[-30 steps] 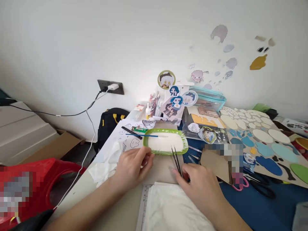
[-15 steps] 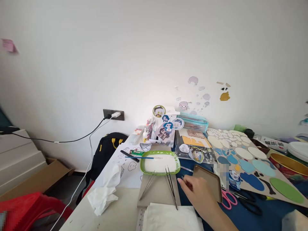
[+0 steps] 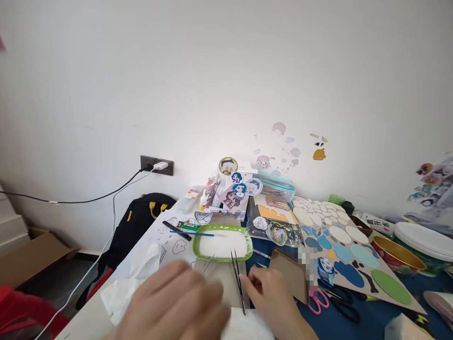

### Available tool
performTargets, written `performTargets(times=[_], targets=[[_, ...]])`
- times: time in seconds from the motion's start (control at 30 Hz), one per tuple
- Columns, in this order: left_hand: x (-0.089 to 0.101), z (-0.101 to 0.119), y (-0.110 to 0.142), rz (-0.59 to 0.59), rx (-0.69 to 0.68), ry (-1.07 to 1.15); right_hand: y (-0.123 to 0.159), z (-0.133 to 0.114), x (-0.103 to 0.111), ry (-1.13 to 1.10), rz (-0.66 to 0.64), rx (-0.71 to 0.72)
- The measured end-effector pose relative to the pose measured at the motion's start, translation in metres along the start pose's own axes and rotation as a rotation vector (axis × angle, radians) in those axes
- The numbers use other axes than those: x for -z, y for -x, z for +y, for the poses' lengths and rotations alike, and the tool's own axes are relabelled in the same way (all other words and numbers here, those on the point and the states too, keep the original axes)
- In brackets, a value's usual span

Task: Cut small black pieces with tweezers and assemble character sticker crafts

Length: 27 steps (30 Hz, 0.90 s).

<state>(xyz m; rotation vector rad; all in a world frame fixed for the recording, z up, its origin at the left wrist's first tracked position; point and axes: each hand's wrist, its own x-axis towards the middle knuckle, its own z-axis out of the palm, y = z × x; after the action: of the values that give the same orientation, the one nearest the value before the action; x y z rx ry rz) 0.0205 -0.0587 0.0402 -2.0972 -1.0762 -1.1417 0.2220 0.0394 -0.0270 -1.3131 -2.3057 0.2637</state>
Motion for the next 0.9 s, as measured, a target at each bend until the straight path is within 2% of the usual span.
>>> performTargets(times=[0.03,0.1,0.17,0.23,0.3,0.37,0.6,0.77,0.9], targets=[[-0.008,-0.003,-0.007,-0.086,-0.028,-0.048,0.000,-0.003,-0.001,-0.006,-0.013,-0.019],[-0.027,-0.012,-0.011,-0.272,0.060,-0.200,-0.001,-0.009,-0.002,-0.010,-0.040,-0.053],[-0.044,-0.020,-0.004,-0.517,0.241,-0.301,-0.002,-0.013,-0.003,-0.003,-0.062,-0.074],[-0.054,-0.024,0.007,-0.740,0.408,-0.312,-0.002,-0.015,-0.005,0.013,-0.071,-0.089],[-0.057,-0.025,0.014,-0.896,0.513,-0.279,-0.004,-0.016,-0.006,0.029,-0.088,-0.095],[-0.057,-0.026,0.016,-0.974,0.555,-0.248,-0.006,-0.016,-0.007,0.038,-0.105,-0.088],[-0.056,-0.029,0.013,-1.003,0.546,-0.186,-0.007,-0.004,-0.008,-0.019,-0.044,-0.034],[-0.052,-0.024,0.012,-0.836,0.634,-0.042,-0.005,-0.004,-0.006,-0.132,0.011,-0.010],[-0.050,-0.018,0.011,-0.721,0.759,0.299,-0.003,-0.014,-0.004,-0.219,0.021,0.017]])
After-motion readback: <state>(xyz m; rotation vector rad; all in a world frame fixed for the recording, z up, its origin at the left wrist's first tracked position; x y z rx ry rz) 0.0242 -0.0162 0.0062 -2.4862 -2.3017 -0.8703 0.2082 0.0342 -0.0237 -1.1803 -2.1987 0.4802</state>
